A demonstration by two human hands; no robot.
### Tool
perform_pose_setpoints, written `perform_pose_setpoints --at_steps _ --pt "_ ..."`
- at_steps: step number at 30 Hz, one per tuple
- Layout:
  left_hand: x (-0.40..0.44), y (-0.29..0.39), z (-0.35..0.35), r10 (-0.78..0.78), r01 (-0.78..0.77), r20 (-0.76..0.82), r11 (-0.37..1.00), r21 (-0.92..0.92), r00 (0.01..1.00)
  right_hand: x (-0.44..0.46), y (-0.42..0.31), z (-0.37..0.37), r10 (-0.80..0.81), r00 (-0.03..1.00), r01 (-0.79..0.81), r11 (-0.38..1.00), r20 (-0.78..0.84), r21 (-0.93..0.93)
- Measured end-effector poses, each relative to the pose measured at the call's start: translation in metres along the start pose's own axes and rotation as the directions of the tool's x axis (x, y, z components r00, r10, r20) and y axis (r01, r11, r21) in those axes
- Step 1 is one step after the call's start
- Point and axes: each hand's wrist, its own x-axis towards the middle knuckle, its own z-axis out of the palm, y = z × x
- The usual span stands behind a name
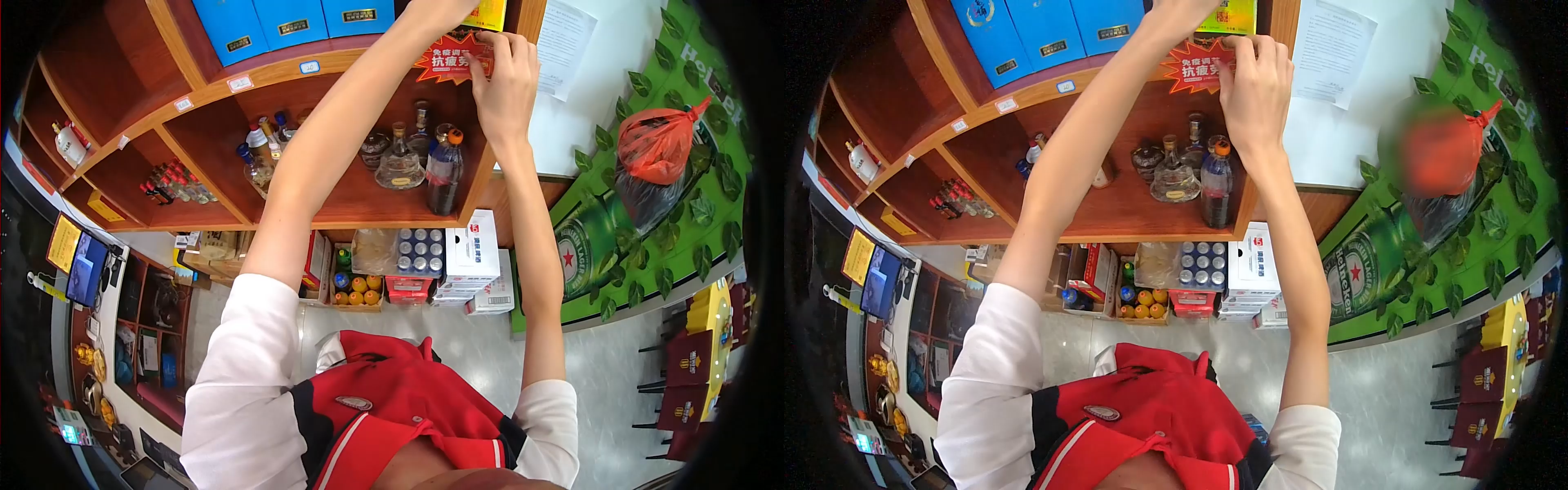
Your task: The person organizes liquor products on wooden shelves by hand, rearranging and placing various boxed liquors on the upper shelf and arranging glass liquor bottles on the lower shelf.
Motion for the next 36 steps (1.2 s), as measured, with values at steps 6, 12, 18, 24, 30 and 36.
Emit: perform_pose_setpoints --at_steps 6,12,18,24,30,36 --pt "0.009 -0.009 -0.018 0.053 -0.057 0.183 0.998 0.013 0.982 0.001 -0.001 0.000 -0.014 0.999 0.015 1.000 -0.029 0.025" --pt "0.003 -0.029 -0.019 0.008 0.018 0.288 0.996 -0.090 0.958 -0.002 -0.002 0.003 0.043 0.999 -0.043 0.996 -0.002 0.072" --pt "-0.008 -0.020 -0.009 -0.036 0.052 0.215 0.996 -0.067 0.976 -0.008 -0.008 0.008 0.045 0.999 -0.045 0.999 0.004 0.019" --pt "-0.011 -0.022 -0.011 -0.104 0.136 0.280 0.986 -0.098 0.954 -0.004 -0.013 0.002 0.048 0.998 -0.047 0.998 0.034 -0.052" --pt "-0.021 -0.041 -0.006 0.152 -0.065 0.302 0.957 -0.281 0.941 -0.006 -0.010 0.000 0.013 0.999 -0.012 1.000 0.048 -0.019" --pt "-0.027 -0.043 -0.003 0.094 -0.016 0.304 0.969 -0.248 0.948 -0.007 -0.004 0.009 -0.045 0.999 0.045 0.999 -0.004 -0.019"
